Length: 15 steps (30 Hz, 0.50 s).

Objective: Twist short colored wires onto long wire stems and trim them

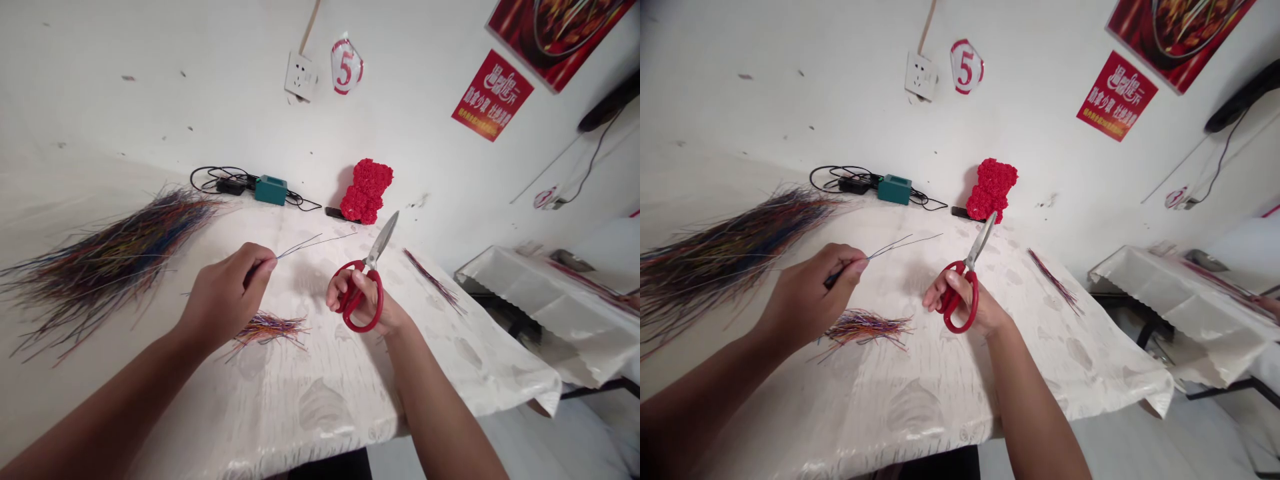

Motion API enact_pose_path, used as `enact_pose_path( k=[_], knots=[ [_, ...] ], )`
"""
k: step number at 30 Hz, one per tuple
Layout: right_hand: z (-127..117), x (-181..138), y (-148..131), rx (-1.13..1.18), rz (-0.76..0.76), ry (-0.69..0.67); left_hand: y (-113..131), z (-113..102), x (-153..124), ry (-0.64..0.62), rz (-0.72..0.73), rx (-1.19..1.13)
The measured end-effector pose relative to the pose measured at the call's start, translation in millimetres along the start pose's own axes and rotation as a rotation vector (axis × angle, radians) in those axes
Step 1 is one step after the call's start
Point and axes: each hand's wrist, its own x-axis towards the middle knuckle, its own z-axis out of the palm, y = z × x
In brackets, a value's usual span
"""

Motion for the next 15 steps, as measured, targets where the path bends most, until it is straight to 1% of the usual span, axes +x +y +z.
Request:
enact_pose_path(
  k=[1,2,3,5,7,9,10,11,12,15],
  knots=[
    [0.9,-1.4,-0.2,-0.060,-0.010,-0.009,0.3,-0.3,0.0,-0.004,-0.003,0.000],
    [2.1,-2.2,-0.1,-0.127,-0.010,0.016,0.4,-0.4,-0.2,-0.009,-0.006,0.000],
    [3.5,-2.4,0.3,-0.189,-0.002,0.071,0.3,-0.4,-0.3,-0.008,-0.010,0.000],
    [6.4,-1.1,1.7,-0.266,0.019,0.240,-0.4,0.2,-0.7,-0.006,-0.011,-0.007],
    [8.1,1.4,3.4,-0.252,0.017,0.406,-1.4,1.2,-1.0,0.000,-0.005,-0.017],
    [7.9,3.3,4.7,-0.198,-0.008,0.499,-2.2,2.1,-1.3,0.002,-0.002,-0.022],
    [7.2,3.7,5.0,-0.172,-0.010,0.509,-2.4,2.4,-1.4,-0.001,-0.003,-0.022],
    [6.3,3.7,5.2,-0.159,0.004,0.484,-2.5,2.6,-1.5,-0.003,-0.006,-0.021],
    [5.4,3.3,5.3,-0.169,0.031,0.426,-2.4,2.8,-1.6,-0.007,-0.007,-0.020],
    [3.7,1.3,6.7,-0.306,0.139,0.176,-1.5,3.2,-1.6,-0.011,-0.008,-0.019]
  ],
)
